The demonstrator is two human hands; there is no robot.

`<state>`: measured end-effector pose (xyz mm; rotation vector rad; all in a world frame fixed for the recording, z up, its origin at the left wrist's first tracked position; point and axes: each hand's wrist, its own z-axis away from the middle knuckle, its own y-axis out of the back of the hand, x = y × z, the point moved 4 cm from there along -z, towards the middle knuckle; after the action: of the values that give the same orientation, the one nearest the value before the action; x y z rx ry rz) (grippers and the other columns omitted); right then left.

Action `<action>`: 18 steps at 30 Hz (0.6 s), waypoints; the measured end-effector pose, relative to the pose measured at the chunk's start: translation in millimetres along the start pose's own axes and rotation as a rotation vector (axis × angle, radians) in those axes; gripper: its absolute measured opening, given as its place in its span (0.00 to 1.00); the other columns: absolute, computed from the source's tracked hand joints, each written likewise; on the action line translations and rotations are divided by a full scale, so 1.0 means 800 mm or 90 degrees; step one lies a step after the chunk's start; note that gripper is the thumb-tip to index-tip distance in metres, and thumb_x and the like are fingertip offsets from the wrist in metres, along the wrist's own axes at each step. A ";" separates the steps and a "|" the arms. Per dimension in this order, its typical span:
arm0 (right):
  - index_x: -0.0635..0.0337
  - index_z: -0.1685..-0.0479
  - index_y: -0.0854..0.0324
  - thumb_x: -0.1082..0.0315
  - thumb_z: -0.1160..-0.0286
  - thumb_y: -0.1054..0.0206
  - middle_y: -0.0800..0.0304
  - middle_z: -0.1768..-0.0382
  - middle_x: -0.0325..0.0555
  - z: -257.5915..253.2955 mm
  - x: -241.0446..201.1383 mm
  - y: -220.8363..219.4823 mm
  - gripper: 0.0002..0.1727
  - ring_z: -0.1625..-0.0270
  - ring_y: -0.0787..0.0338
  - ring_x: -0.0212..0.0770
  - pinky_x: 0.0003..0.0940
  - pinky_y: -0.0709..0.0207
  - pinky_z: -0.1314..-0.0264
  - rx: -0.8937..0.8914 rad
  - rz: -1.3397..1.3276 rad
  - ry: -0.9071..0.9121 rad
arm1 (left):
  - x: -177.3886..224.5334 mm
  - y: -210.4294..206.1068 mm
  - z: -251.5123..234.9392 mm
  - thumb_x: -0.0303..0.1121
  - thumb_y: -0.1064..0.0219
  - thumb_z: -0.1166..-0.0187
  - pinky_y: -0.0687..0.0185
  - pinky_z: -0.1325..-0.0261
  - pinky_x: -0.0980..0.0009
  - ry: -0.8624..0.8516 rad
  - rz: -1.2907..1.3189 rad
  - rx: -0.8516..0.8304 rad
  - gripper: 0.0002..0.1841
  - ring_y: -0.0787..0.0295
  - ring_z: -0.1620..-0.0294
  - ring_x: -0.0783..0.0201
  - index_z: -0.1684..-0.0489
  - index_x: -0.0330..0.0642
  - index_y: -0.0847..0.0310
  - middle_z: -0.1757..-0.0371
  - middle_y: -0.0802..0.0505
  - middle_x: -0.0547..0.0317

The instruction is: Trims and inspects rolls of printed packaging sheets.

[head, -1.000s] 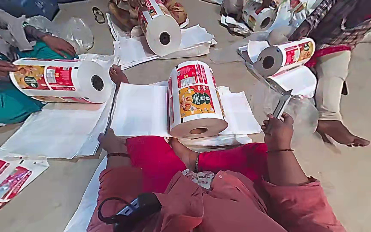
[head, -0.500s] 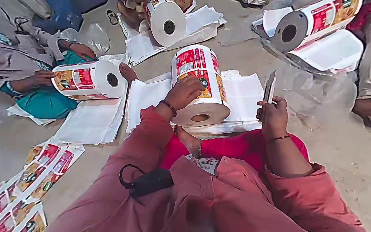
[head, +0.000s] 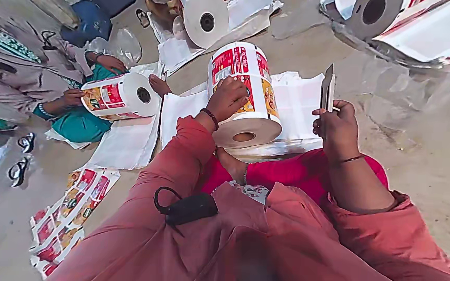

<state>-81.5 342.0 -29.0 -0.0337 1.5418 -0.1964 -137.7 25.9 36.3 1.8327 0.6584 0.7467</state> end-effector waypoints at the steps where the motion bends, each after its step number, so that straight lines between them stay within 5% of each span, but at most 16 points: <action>1: 0.54 0.31 0.37 0.66 0.15 0.40 0.11 0.56 0.37 0.001 0.000 0.000 0.18 0.76 0.18 0.27 0.22 0.24 0.76 -0.001 0.000 -0.001 | 0.000 -0.001 -0.001 0.53 0.58 0.10 0.36 0.26 0.40 -0.002 -0.003 -0.003 0.30 0.20 0.33 0.43 0.58 0.43 0.10 0.43 0.09 0.50; 7: 0.56 0.31 0.33 0.64 0.17 0.39 0.12 0.57 0.40 0.008 0.000 -0.005 0.19 0.75 0.18 0.29 0.26 0.23 0.74 -0.042 0.120 0.002 | -0.002 -0.001 0.000 0.50 0.60 0.09 0.36 0.23 0.42 0.039 0.020 0.047 0.30 0.21 0.31 0.43 0.57 0.39 0.13 0.44 0.09 0.47; 12: 0.58 0.29 0.26 0.69 0.19 0.45 0.12 0.50 0.51 0.050 -0.006 -0.056 0.20 0.58 0.13 0.42 0.46 0.19 0.56 -0.225 0.354 0.096 | -0.033 -0.006 0.022 0.39 0.55 0.08 0.45 0.10 0.53 0.232 0.141 0.183 0.24 0.24 0.20 0.52 0.42 0.38 0.10 0.32 0.09 0.49; 16: 0.60 0.19 0.34 0.70 0.24 0.29 0.14 0.47 0.55 0.093 -0.019 -0.091 0.32 0.55 0.09 0.49 0.50 0.12 0.53 -0.220 0.477 0.196 | -0.028 -0.010 0.032 0.34 0.53 0.09 0.48 0.07 0.56 0.233 0.173 0.156 0.20 0.29 0.14 0.56 0.42 0.39 0.11 0.26 0.13 0.53; 18: 0.62 0.25 0.29 0.66 0.28 0.26 0.13 0.53 0.54 0.104 -0.022 -0.100 0.30 0.60 0.10 0.50 0.52 0.13 0.57 -0.207 0.547 0.234 | -0.026 -0.010 0.033 0.33 0.54 0.10 0.48 0.07 0.55 0.234 0.161 0.140 0.20 0.31 0.13 0.56 0.41 0.40 0.12 0.24 0.14 0.53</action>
<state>-7.6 257.1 2.9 0.4227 1.8024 0.7641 -132.4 -2.4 16.7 2.0221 0.7743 1.2399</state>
